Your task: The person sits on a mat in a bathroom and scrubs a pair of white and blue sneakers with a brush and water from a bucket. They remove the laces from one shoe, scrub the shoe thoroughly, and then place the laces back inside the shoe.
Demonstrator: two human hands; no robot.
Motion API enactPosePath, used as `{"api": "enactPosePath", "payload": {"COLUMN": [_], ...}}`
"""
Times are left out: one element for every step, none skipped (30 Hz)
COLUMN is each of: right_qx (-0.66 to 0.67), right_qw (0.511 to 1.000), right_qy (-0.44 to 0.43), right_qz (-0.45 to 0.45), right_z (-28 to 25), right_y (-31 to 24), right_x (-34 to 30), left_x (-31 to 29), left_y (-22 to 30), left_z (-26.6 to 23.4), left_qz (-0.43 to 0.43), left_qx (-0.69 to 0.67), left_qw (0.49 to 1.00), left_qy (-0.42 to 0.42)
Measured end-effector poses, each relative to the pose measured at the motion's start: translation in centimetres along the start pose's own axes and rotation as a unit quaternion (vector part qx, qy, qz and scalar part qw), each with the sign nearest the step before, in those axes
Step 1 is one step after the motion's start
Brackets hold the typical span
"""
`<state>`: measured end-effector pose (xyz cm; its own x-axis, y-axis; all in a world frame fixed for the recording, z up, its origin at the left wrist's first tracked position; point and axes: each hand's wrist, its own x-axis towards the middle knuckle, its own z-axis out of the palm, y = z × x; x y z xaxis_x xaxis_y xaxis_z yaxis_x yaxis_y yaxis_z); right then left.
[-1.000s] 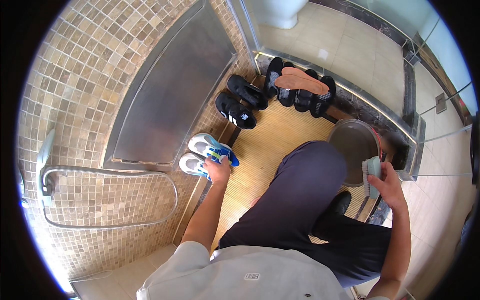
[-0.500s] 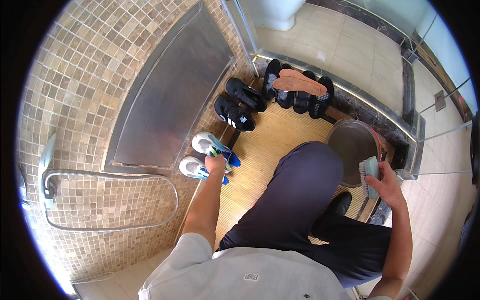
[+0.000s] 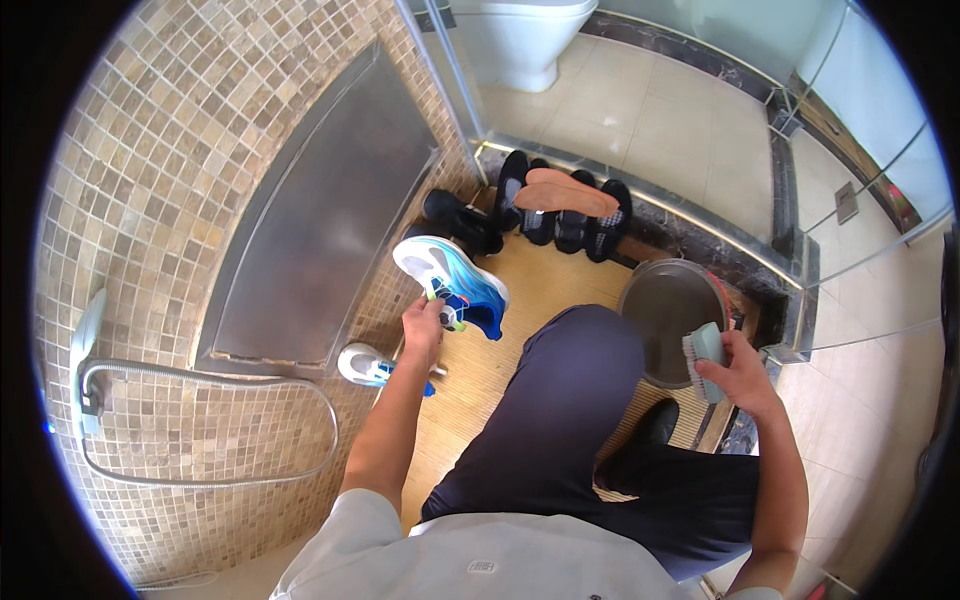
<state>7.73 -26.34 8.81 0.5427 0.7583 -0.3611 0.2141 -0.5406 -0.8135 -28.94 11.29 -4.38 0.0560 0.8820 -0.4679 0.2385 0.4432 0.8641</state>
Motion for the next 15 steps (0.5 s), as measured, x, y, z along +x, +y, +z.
{"api": "enactPosePath", "payload": {"right_qx": [0.01,0.02,0.028,-0.01,-0.044,-0.034,-0.022,-0.059,-0.076,-0.071,-0.065,-0.064,-0.063,-0.062,-0.07], "right_qw": [1.0,1.0,1.0,1.0,0.998,0.999,1.0,0.998,0.997,0.997,0.997,0.997,0.997,0.997,0.996], "right_qy": [0.001,0.003,0.006,0.019,0.03,0.021,0.016,0.025,0.023,0.031,0.039,0.04,0.041,0.04,0.044], "right_qz": [-0.003,-0.005,-0.011,-0.023,-0.018,-0.014,-0.01,-0.008,0.021,0.013,0.005,-0.001,-0.008,-0.015,-0.014], "right_z": [0.0,0.0,-0.1,-0.3,-0.5,-0.4,-0.4,-0.6,-0.8,-0.9,-1.0,-1.2,-1.4,-1.5,-1.6], "right_y": [0.2,0.5,0.7,1.0,1.6,1.4,1.1,1.4,-0.2,0.3,0.8,0.6,0.2,-0.3,-0.6], "right_x": [0.0,0.0,0.3,0.4,0.6,0.9,1.0,1.3,0.6,0.8,1.0,0.7,0.6,0.5,0.3], "left_x": [0.0,0.1,0.3,0.3,0.7,0.7,0.6,1.1,0.7,0.1,-0.4,-0.4,-0.5,-0.6,-0.9], "left_y": [1.3,2.3,3.6,5.2,6.3,7.9,9.6,10.8,12.4,14.0,15.4,16.3,17.2,18.1,18.5], "left_z": [0.8,1.5,2.2,3.2,4.4,5.2,6.2,7.2,8.4,9.7,10.9,11.9,12.9,13.7,14.5], "left_qz": [0.007,0.011,0.016,0.007,0.03,0.038,0.049,0.072,0.069,0.097,0.124,0.144,0.163,0.182,0.197], "left_qx": [-0.027,-0.041,-0.058,-0.078,-0.09,-0.091,-0.091,-0.093,-0.087,-0.09,-0.094,-0.107,-0.119,-0.131,-0.141], "left_qw": [0.999,0.999,0.997,0.996,0.994,0.993,0.992,0.988,0.988,0.984,0.978,0.97,0.965,0.959,0.953], "left_qy": [-0.018,-0.03,-0.041,-0.052,-0.06,-0.065,-0.074,-0.096,-0.103,-0.122,-0.139,-0.163,-0.169,-0.174,-0.181]}}
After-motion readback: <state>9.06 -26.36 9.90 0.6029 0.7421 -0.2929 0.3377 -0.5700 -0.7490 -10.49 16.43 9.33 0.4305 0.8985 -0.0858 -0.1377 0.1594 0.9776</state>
